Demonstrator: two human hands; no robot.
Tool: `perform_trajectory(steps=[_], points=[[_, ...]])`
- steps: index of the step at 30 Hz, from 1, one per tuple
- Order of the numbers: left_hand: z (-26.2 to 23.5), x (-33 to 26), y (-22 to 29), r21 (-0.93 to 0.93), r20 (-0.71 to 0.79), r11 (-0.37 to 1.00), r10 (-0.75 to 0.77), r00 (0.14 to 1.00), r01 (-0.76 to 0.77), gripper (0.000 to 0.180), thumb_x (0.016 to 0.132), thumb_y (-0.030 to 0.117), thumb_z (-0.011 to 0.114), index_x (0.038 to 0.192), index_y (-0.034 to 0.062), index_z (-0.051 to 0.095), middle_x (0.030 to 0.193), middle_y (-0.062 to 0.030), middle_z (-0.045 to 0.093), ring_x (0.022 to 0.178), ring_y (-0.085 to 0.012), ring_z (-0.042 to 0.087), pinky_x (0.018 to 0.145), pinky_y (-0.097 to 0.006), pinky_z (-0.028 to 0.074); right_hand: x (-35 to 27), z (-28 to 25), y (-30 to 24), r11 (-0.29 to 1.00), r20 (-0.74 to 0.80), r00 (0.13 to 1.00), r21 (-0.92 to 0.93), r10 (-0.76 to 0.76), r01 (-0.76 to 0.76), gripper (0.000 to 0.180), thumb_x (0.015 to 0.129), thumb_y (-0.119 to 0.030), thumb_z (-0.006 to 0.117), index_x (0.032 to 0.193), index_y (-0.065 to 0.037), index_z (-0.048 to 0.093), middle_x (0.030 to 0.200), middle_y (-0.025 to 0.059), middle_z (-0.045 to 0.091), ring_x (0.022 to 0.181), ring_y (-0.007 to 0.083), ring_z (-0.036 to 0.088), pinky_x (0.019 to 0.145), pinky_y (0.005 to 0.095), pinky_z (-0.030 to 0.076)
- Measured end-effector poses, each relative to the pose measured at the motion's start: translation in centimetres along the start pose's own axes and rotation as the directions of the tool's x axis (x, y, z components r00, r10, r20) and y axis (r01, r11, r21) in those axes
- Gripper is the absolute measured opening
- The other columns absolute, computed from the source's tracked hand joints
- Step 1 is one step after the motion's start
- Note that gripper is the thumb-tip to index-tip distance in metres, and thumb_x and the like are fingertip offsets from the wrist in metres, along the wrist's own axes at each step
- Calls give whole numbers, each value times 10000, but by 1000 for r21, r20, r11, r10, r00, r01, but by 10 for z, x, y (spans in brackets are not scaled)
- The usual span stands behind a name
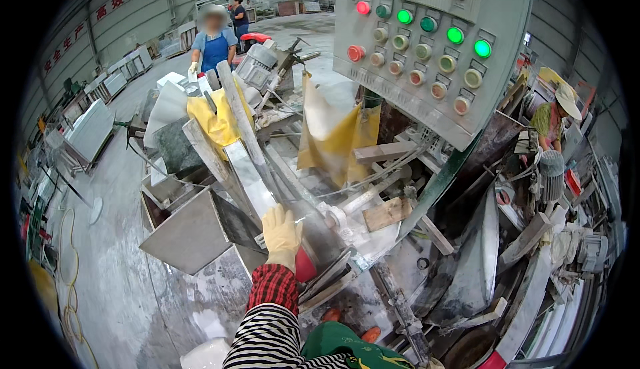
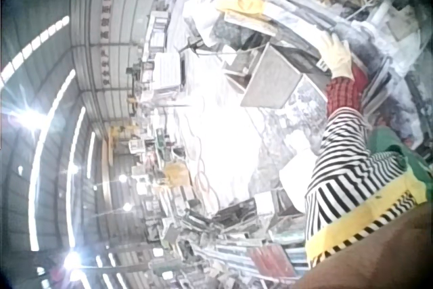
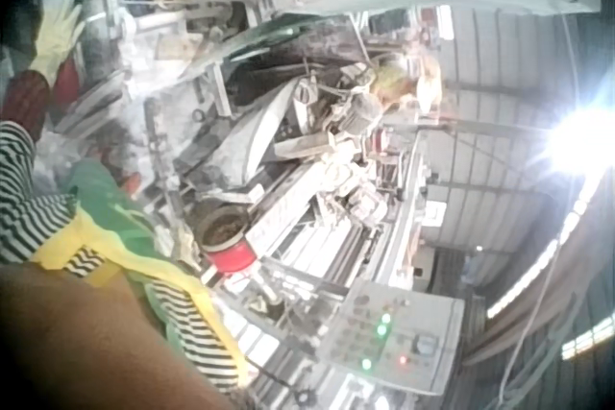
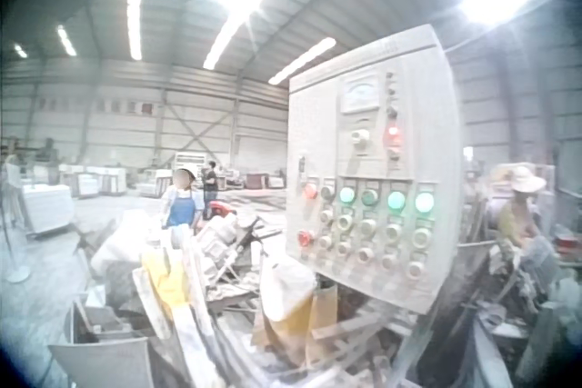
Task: The person operates a large industrial machine, repeatedly feeding white rectangular blocks into a hopper. The person uses both hands to guide the blocks and occasionally uses a long metal rod to push material further into the machine. The process generates a significant amount of white dust.
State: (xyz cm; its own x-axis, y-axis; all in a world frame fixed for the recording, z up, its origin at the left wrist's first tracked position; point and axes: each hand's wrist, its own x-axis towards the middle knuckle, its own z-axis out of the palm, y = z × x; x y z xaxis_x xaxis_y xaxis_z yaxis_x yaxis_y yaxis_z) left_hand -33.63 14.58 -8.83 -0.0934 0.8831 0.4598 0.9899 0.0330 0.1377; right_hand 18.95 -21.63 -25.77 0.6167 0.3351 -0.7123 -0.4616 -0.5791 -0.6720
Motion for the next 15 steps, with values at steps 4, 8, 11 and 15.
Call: perform_trajectory(steps=[4, 8, 11, 15], points=[[1, -4, 1, 1, -39, 1000, 13, 999, -13, 485, 863, 391, 620, 1213, 57, 577, 1419, -196, 441, 1319, -404, 369, 1107, -520, 267, -1, -2, 4, 1000, 0, 1000, 2, 15, -15, 377, 994, -225, 558, 1309, -24, 511, 695, 72, 545, 481, 137, 473, 418, 276, 362], [0, -6, 4, -4, -82, 999, 35, 996, -35, 485, 839, 376, 639, 1188, 46, 579, 1387, -199, 454, 1278, -398, 390, 1083, -520, 290, -2, -3, 8, 1000, 3, 1000, 3, 17, -17, 375, 994, -221, 557, 1310, -25, 510, 698, 75, 548, 482, 138, 476, 419, 276, 365], [-5, -7, 8, -3, -35, 1000, 20, 999, -20, 488, 842, 379, 637, 1196, 50, 577, 1396, -199, 449, 1295, -400, 381, 1091, -519, 285, -1, -6, 10, 1000, 2, 1000, 7, 14, -14, 373, 994, -218, 555, 1311, -26, 509, 701, 76, 550, 482, 139, 477, 419, 277, 366], [0, -12, 8, -4, -65, 1000, 21, 998, -22, 504, 843, 375, 636, 1222, 49, 570, 1404, -201, 450, 1313, -403, 375, 1100, -519, 281, 0, -6, 11, 1000, 4, 1000, 7, 16, -16, 372, 994, -214, 554, 1312, -27, 508, 704, 78, 552, 483, 140, 480, 420, 277, 369]])
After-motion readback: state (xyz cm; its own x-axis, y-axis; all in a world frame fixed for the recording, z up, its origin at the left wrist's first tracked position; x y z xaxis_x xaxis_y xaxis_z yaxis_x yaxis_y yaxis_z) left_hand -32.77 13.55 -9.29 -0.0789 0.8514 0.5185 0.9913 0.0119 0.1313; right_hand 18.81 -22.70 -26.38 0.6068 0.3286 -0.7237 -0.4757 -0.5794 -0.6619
